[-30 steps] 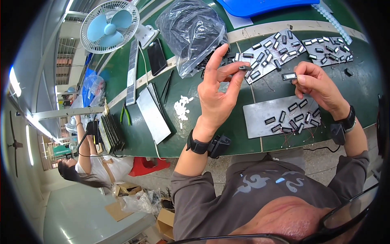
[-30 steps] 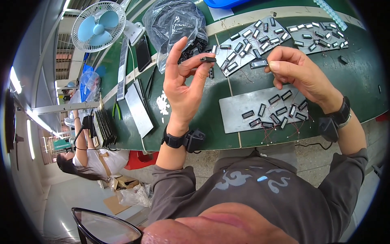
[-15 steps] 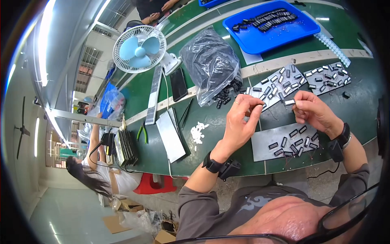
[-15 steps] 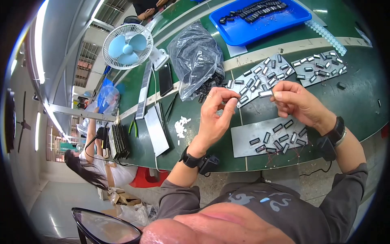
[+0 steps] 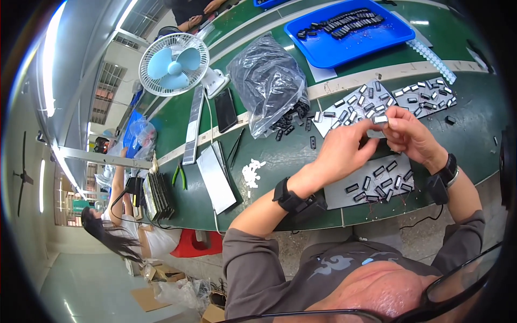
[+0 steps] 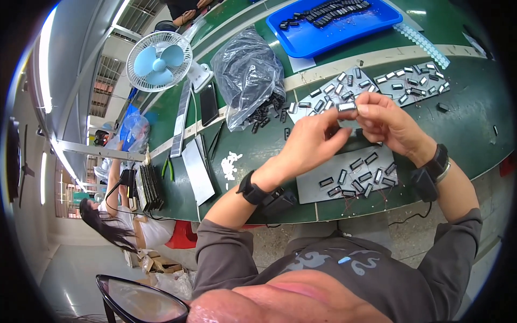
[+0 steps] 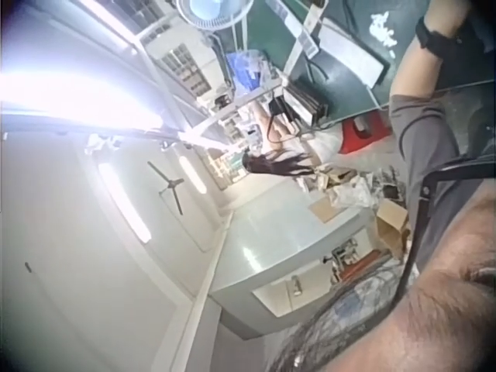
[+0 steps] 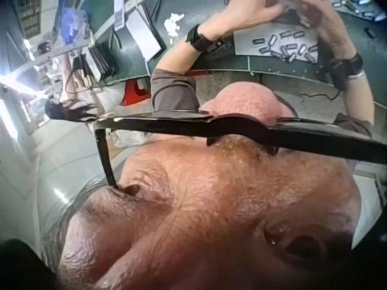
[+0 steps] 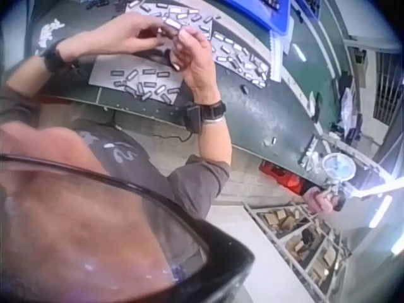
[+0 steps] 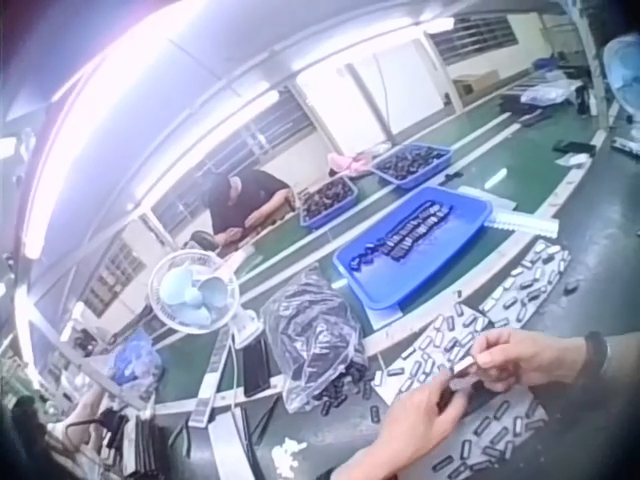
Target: Manually snapping together small black plastic parts at an industrial workbench.
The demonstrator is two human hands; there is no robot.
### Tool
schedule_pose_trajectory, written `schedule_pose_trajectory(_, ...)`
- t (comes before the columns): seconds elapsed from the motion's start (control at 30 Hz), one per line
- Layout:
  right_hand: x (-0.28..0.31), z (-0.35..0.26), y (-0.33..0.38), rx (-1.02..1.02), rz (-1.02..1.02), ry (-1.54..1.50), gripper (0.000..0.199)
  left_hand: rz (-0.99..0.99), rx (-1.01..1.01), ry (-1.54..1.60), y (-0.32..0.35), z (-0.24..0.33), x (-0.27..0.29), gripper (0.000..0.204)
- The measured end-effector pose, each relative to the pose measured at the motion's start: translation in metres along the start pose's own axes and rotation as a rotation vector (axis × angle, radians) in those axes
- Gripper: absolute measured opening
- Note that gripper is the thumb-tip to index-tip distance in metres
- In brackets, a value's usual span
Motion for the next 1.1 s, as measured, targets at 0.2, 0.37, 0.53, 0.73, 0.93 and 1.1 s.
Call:
schedule_pose_trajectory(0.2, -0.002, -0.008, 0.001, 0.049, -0.001, -0.009, 0.015, 0.006, -0.018, 0.067, -0.004, -0.006, 0.004, 0.022)
schedule_pose_trajectory(0.37, -0.004, -0.010, 0.003, 0.073, 0.084, -0.042, 0.013, 0.134, -0.066, 0.163, 0.011, 0.000, 0.007, 0.020)
schedule_pose_trajectory(0.53, -0.013, -0.004, 0.005, 0.088, 0.071, -0.119, 0.011, 0.285, -0.239, 0.052, 0.035, 0.011, 0.011, 0.029)
schedule_pose_trajectory(0.73, -0.015, 0.003, 0.004, 0.049, 0.030, -0.182, 0.010, 0.355, -0.412, -0.094, 0.039, 0.017, 0.014, 0.040)
schedule_pose_trajectory(0.93, -0.017, 0.004, 0.000, 0.060, 0.033, -0.160, 0.011, 0.323, -0.236, 0.018, 0.037, 0.006, 0.013, 0.042)
schedule_pose_trajectory(1.1, -0.027, 0.003, 0.002, -0.008, -0.004, -0.186, 0.012, 0.307, -0.217, 0.056, 0.042, -0.002, 0.010, 0.037)
Point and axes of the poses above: each hand's wrist, its own y-axis away from the middle knuckle, its own x-axis out of the back of the hand, z = x × y, the point moved 8 cm from there along -y, towards the middle knuckle, and after that the axes turned 7 degrees about y, right-handed, at the moved point
